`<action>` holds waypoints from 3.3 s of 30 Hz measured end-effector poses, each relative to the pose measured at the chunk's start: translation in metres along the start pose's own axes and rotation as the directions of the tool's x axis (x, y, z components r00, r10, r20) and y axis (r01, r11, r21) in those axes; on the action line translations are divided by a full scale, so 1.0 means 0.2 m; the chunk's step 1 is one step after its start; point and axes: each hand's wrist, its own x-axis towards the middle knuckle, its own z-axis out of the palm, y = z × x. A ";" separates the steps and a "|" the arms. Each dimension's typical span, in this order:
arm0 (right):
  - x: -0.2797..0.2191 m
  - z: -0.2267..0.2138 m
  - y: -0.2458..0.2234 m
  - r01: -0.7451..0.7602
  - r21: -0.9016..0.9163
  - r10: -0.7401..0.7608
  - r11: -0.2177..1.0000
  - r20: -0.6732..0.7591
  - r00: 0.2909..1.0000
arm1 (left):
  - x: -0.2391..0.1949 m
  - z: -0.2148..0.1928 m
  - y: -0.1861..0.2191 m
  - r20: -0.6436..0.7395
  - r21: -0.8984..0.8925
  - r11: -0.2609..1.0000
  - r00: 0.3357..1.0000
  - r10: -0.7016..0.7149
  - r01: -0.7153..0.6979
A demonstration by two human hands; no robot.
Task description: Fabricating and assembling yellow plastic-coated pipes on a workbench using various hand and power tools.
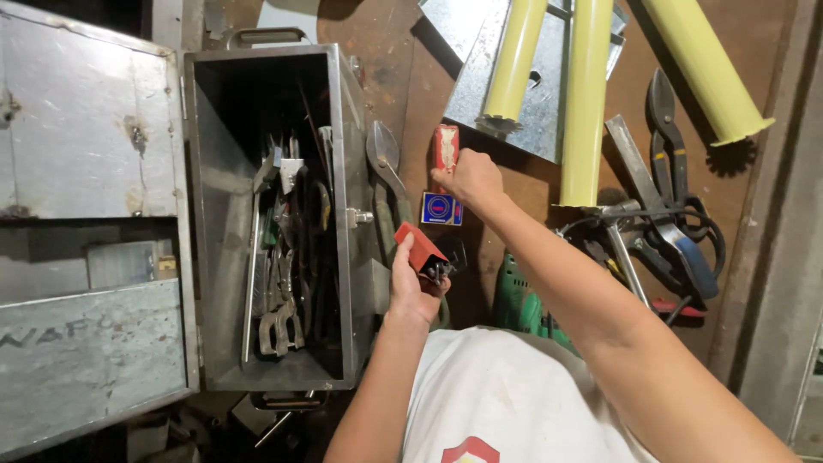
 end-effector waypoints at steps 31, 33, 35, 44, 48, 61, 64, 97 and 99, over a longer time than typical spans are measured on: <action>-1.08 -0.33 0.01 0.268 0.932 0.092 0.246 -0.298 0.950 | -0.34 0.41 -0.21 0.531 -0.121 0.992 0.842 0.096 -0.036; -1.10 -0.39 0.03 0.225 0.841 -0.053 0.492 -0.228 0.972 | -0.33 0.41 -0.18 0.491 -0.150 0.988 0.870 0.043 0.036; -1.15 -0.37 0.17 0.211 0.807 -0.039 0.551 -0.228 0.973 | -0.23 0.35 -0.14 0.421 -0.077 0.997 0.907 0.025 0.009; -0.86 -0.40 0.11 0.164 0.668 -0.050 0.726 -0.186 0.981 | 0.18 0.40 -0.01 0.503 -0.091 0.994 0.864 -0.004 0.058; -0.60 -0.36 0.00 0.351 0.618 -0.204 0.703 -0.297 0.933 | 0.48 0.46 0.11 0.449 -0.142 0.989 0.893 0.028 0.040; -0.41 -0.18 -0.01 0.094 0.645 -0.083 0.758 -0.048 0.995 | 0.58 0.35 0.19 0.451 -0.013 0.995 0.889 -0.084 0.101; -0.48 -0.25 0.00 0.121 0.561 -0.086 0.819 -0.088 0.992 | 0.25 0.48 0.25 0.219 -0.055 0.992 0.968 0.123 -0.113; -0.93 -0.34 0.41 -0.024 0.895 -0.003 0.445 0.028 1.000 | -0.54 0.50 0.01 0.810 0.564 -0.262 0.463 0.360 -0.783; -0.91 -0.29 0.49 0.005 0.910 0.049 0.415 -0.028 0.998 | -0.49 0.50 -0.09 0.747 0.660 -0.153 0.620 0.241 -0.735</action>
